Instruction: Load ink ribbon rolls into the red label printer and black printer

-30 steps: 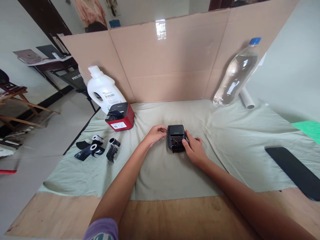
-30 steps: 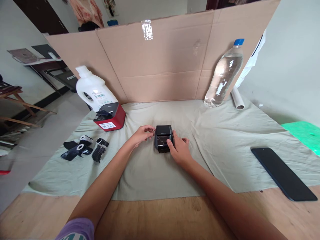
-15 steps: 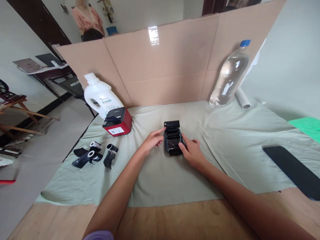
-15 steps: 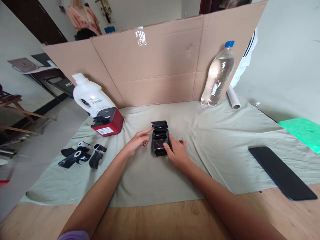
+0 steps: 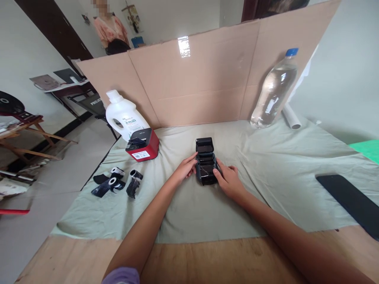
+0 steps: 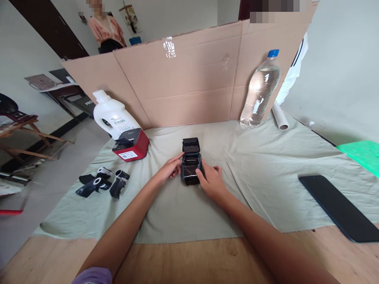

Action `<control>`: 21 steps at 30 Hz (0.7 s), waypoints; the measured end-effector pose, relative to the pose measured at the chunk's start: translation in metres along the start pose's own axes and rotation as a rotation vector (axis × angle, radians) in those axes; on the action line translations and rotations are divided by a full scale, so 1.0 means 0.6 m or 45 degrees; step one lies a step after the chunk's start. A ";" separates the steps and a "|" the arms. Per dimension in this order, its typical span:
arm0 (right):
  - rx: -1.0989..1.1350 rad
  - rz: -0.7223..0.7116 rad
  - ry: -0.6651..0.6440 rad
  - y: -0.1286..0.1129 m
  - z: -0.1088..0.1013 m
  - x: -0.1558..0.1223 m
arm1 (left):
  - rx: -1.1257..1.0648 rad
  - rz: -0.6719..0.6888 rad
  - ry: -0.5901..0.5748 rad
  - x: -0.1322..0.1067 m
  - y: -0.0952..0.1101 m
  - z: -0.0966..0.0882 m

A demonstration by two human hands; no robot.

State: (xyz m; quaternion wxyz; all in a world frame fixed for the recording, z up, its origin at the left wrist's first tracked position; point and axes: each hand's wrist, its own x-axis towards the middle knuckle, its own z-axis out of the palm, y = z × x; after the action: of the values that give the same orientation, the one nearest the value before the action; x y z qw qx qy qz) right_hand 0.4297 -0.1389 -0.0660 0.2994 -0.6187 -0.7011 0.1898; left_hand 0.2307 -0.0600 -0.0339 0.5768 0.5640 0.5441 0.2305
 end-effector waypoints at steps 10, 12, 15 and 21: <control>-0.017 0.000 0.019 -0.001 -0.002 0.002 | 0.973 0.557 0.249 0.026 0.052 0.000; -0.028 -0.007 0.041 0.001 -0.002 0.003 | 1.408 0.495 0.072 0.035 0.096 0.011; -0.045 -0.015 0.064 0.007 -0.001 0.004 | 1.719 0.366 -0.100 0.043 0.150 0.040; -0.042 -0.021 0.076 0.015 0.003 0.007 | 1.728 0.399 -0.014 0.023 0.183 0.057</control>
State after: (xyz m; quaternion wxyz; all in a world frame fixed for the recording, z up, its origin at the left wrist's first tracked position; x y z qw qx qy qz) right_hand 0.4353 -0.1334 -0.0723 0.3113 -0.6231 -0.7001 0.1571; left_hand 0.3033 -0.0331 0.0523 0.0595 0.8728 0.4772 -0.0830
